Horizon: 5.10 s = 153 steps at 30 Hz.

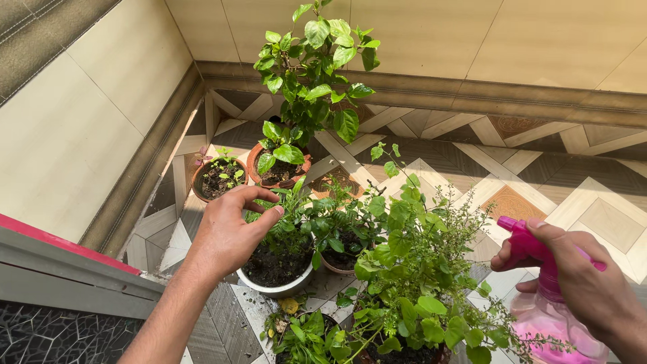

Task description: The person sprays water on multiple potted plants using a spray bottle and plucks leaves from a plant by hand.

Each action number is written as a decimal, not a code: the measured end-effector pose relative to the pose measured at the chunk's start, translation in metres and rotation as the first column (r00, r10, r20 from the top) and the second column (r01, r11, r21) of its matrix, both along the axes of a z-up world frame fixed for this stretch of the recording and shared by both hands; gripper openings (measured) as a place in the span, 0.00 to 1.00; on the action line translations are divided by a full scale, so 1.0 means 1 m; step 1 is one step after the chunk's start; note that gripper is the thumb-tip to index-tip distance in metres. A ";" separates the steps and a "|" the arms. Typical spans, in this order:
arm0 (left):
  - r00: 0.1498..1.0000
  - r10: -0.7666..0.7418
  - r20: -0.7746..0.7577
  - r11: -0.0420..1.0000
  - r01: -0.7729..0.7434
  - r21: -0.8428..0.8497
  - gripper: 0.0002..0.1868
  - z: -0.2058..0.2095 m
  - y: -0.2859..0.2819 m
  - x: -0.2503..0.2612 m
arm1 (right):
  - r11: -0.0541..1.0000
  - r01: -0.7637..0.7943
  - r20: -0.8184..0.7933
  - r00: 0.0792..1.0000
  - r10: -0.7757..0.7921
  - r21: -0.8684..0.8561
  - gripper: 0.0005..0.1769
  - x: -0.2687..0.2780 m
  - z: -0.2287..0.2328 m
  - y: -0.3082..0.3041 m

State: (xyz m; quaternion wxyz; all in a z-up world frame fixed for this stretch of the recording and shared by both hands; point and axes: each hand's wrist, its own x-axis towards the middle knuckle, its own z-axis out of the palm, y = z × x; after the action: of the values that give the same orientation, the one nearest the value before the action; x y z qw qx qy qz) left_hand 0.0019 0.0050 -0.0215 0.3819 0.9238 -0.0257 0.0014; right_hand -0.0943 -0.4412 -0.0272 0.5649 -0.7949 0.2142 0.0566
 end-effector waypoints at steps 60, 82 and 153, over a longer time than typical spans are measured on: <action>0.800 -0.124 -0.587 0.777 0.446 0.444 0.20 -0.171 0.004 -0.061 | 0.690 -0.577 -0.284 0.816 0.503 -0.438 0.24 -0.076 -0.211 0.074; 0.756 0.090 -0.648 0.840 0.292 0.457 0.21 -0.202 0.024 -0.080 | 0.627 -0.523 -0.506 0.832 0.229 -0.578 0.29 -0.106 -0.241 0.026; 0.812 0.211 -0.544 0.952 -0.044 0.304 0.24 -0.231 0.053 -0.101 | 0.963 0.252 -0.320 0.909 -0.268 -0.091 0.38 -0.122 -0.252 0.027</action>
State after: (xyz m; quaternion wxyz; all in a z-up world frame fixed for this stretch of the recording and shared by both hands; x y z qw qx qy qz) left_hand -0.0993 0.0581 -0.2523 0.2379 0.9254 0.1525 -0.2527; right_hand -0.2164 -0.4143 -0.2797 0.5044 -0.7519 0.4106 0.1078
